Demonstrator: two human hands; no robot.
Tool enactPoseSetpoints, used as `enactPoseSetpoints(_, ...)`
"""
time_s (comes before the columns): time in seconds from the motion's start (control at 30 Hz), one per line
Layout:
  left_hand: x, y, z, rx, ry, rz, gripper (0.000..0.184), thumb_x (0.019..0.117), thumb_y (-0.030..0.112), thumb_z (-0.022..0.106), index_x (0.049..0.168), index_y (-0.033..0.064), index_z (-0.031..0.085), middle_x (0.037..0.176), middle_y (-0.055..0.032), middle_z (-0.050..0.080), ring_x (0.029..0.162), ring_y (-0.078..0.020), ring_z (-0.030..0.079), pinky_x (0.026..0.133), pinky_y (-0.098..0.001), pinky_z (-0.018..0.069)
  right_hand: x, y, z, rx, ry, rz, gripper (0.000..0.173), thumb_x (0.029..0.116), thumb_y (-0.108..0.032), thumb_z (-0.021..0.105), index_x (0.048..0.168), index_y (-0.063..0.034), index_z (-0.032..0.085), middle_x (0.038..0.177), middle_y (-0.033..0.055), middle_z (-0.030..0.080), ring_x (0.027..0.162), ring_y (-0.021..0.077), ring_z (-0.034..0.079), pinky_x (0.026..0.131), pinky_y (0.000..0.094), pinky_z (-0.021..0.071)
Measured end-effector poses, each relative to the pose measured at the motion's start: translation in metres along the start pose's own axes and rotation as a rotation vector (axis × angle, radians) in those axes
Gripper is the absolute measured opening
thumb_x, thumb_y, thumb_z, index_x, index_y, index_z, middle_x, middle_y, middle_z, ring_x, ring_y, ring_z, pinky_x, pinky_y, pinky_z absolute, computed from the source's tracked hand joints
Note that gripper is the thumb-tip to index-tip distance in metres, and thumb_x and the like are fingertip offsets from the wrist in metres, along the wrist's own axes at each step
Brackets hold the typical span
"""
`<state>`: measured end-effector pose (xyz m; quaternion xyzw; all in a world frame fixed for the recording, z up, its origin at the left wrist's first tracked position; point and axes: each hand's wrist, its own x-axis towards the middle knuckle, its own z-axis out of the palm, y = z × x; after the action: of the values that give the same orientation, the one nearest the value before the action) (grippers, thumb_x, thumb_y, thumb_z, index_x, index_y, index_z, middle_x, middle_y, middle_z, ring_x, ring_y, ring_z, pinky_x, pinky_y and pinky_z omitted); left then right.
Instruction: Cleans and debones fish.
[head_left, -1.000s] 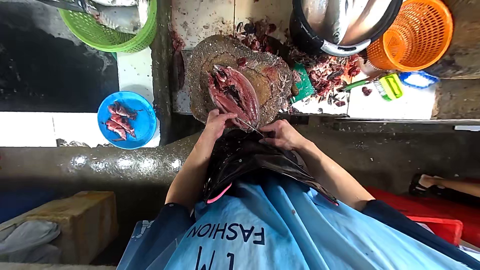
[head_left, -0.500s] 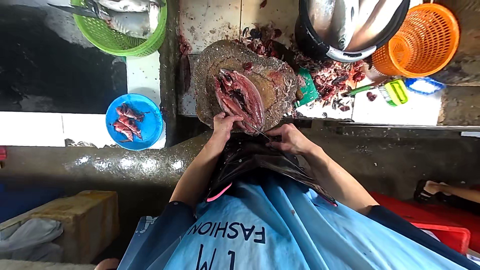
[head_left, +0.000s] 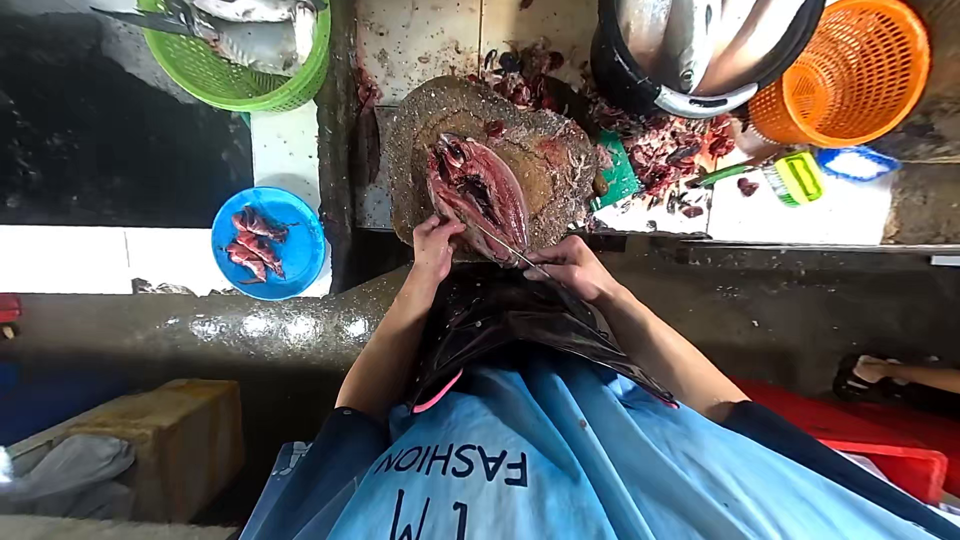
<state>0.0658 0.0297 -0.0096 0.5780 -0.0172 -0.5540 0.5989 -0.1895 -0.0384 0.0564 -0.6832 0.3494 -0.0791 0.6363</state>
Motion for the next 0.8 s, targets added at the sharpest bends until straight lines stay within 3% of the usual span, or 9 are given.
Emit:
enactPoseSetpoints(0.1,-0.002,-0.002,-0.001,0.001,-0.032,0.018,0.028,0.0862,-0.008,0.066,0.114,-0.0026,0.062,0.102,-0.0137,0.069,0.086,-0.0231,0.069,0.076,-0.0427,0.0605,0.017,0.005,0.009,0.084,0.028,0.061,0.016,0.0925,-0.018,0.066,0.094,-0.0093,0.08,0.066,-0.0008,0.068,0.045,0.0046,0.048,0.043,0.0258,0.0406)
enactPoseSetpoints(0.17,-0.002,-0.003,-0.002,-0.008,-0.041,0.027,0.026,0.0867,-0.008,0.066,0.111,-0.0019,0.062,0.099,-0.0127,0.069,0.084,-0.0224,0.068,0.076,-0.0419,0.0605,0.023,0.01,0.014,0.104,0.034,0.05,0.015,0.0916,-0.016,0.069,0.096,-0.0076,0.08,0.069,0.0004,0.069,0.048,0.0052,0.051,0.046,0.0263,0.0431)
enactPoseSetpoints(0.23,-0.002,-0.003,-0.003,-0.01,-0.043,0.021,0.022,0.0881,-0.007,0.065,0.109,-0.001,0.062,0.096,-0.0121,0.069,0.082,-0.0223,0.069,0.075,-0.0415,0.0612,0.027,0.012,0.014,-0.057,-0.001,0.01,0.01,0.0882,-0.019,0.075,0.093,-0.0112,0.079,0.075,-0.0005,0.074,0.06,0.0075,0.064,0.057,0.0324,0.0559)
enactPoseSetpoints(0.3,-0.001,-0.001,-0.002,0.014,-0.035,-0.013,0.024,0.09,-0.003,0.067,0.113,-0.0009,0.061,0.099,-0.0134,0.07,0.085,-0.0241,0.07,0.076,-0.0435,0.0612,0.027,0.013,0.016,-0.357,-0.003,-0.024,0.011,0.0826,-0.03,0.076,0.087,-0.0201,0.079,0.073,-0.0034,0.072,0.066,0.0105,0.067,0.063,0.0441,0.0551)
enactPoseSetpoints(0.4,0.003,-0.003,0.006,0.118,0.039,-0.08,0.041,0.0837,-0.001,0.077,0.12,-0.0037,0.06,0.106,-0.0185,0.071,0.091,-0.0287,0.072,0.079,-0.0471,0.0624,0.02,0.005,0.02,-0.625,-0.008,-0.048,0.014,0.0812,-0.031,0.073,0.091,-0.022,0.079,0.076,0.0006,0.072,0.073,0.0197,0.069,0.068,0.0545,0.054)
enactPoseSetpoints(0.5,0.007,-0.006,0.014,0.189,0.117,-0.094,0.039,0.0778,-0.002,0.08,0.111,-0.0028,0.061,0.1,-0.018,0.071,0.087,-0.0278,0.071,0.075,-0.0461,0.0616,0.015,-0.002,0.023,-0.681,-0.017,-0.011,0.02,0.0817,-0.028,0.073,0.099,-0.0199,0.081,0.083,0.0027,0.075,0.079,0.022,0.071,0.073,0.0545,0.0542)
enactPoseSetpoints(0.63,0.009,-0.009,0.016,0.222,0.14,-0.078,0.038,0.0755,-0.002,0.082,0.111,-0.0016,0.067,0.1,-0.0174,0.072,0.087,-0.0273,0.071,0.074,-0.0458,0.0614,0.012,0.0,0.021,-0.684,-0.038,0.008,0.017,0.0841,-0.033,0.073,0.094,-0.02,0.079,0.082,0.002,0.074,0.08,0.0211,0.07,0.076,0.0542,0.052)
enactPoseSetpoints(0.8,0.01,-0.009,0.017,0.259,0.194,-0.04,0.038,0.0723,-0.002,0.084,0.107,-0.0002,0.071,0.097,-0.0162,0.073,0.085,-0.0253,0.071,0.07,-0.0434,0.0599,0.009,-0.005,0.017,-0.645,-0.069,0.052,0.02,0.0851,-0.034,0.073,0.097,-0.0194,0.08,0.083,0.0031,0.074,0.082,0.0219,0.069,0.079,0.0546,0.0505)
